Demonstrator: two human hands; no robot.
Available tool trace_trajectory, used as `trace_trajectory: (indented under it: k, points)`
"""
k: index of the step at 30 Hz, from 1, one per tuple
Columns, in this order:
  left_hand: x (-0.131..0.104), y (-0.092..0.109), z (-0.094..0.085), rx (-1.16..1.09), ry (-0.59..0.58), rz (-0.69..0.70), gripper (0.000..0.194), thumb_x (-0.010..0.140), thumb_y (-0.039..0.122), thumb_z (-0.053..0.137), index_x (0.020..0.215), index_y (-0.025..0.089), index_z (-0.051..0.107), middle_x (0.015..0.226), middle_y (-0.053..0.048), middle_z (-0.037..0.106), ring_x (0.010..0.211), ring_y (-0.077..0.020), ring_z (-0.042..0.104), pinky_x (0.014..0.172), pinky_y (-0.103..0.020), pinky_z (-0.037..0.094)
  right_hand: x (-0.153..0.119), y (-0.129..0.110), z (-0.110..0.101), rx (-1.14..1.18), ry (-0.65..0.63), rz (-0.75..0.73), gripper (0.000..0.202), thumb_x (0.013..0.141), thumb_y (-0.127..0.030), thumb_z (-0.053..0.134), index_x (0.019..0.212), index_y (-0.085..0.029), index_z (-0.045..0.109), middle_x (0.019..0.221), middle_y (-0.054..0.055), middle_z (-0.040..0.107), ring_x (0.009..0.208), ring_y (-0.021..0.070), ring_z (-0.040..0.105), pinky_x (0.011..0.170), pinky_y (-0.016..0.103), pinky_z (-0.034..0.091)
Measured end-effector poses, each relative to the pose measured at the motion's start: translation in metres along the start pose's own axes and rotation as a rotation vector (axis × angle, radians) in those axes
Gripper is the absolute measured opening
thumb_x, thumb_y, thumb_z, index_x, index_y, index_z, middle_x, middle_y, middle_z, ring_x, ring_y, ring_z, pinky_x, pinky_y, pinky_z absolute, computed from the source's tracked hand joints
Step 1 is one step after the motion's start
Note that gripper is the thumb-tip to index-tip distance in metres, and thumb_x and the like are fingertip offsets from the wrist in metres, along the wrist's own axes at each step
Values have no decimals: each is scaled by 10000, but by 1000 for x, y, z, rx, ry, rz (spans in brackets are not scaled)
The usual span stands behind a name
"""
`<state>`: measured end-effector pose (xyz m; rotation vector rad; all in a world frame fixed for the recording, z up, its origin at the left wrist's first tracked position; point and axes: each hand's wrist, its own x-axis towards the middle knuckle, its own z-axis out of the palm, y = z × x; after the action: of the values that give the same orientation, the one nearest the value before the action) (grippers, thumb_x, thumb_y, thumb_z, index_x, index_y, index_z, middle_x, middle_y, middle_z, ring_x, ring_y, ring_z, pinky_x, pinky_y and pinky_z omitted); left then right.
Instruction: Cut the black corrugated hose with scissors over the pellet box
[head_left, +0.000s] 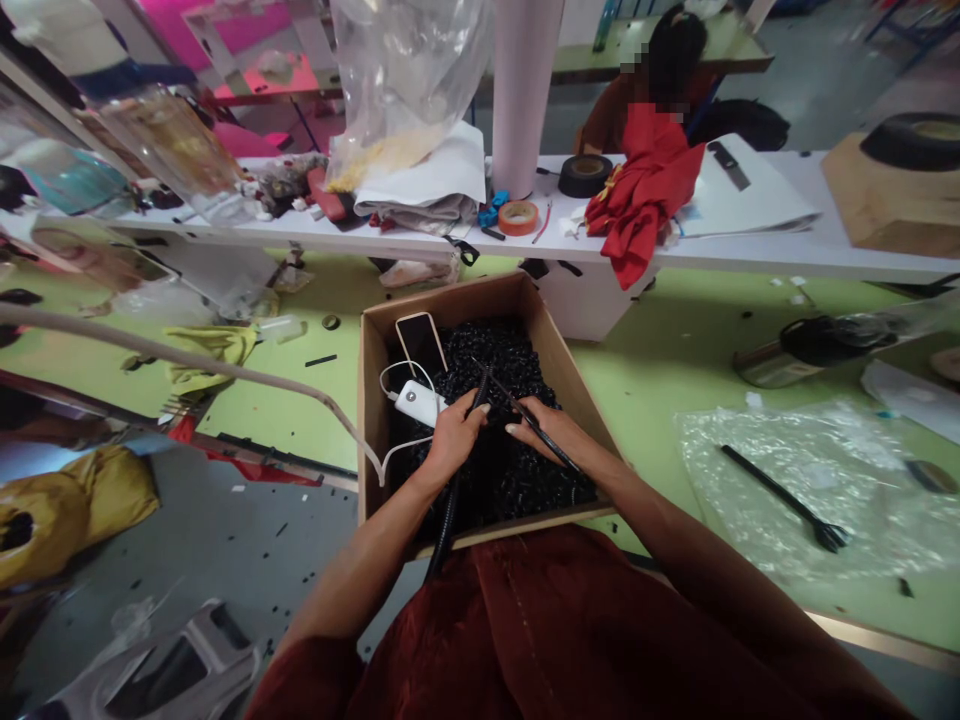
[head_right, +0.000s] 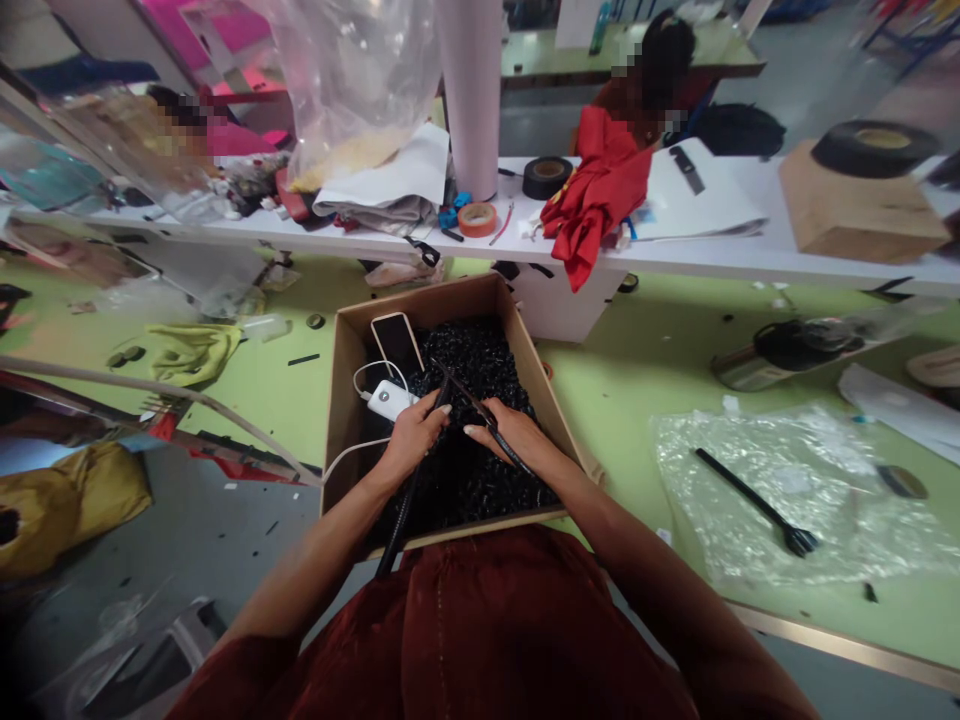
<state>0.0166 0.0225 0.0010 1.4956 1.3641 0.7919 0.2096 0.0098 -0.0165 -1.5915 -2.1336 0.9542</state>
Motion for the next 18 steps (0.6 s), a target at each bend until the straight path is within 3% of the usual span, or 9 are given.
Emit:
trace_trajectory:
  k: [10, 18]
  points:
    - [0, 1, 2, 6, -14, -30, 228, 825, 317, 510, 897, 155, 655, 575, 27, 530, 551, -103, 458, 562, -219, 359, -1, -1, -4, -32, -24, 16, 208, 881, -334, 455, 1034, -199, 498, 919, 76, 655, 847, 218, 633, 714, 264, 414]
    - [2, -5, 5, -20, -34, -120, 192, 808, 325, 511, 774, 162, 604, 553, 31, 501, 493, -87, 426, 515, -216, 332, -2, -3, -5, -92, -68, 48, 163, 835, -194, 409, 969, -196, 502, 783, 45, 641, 724, 189, 615, 675, 253, 403]
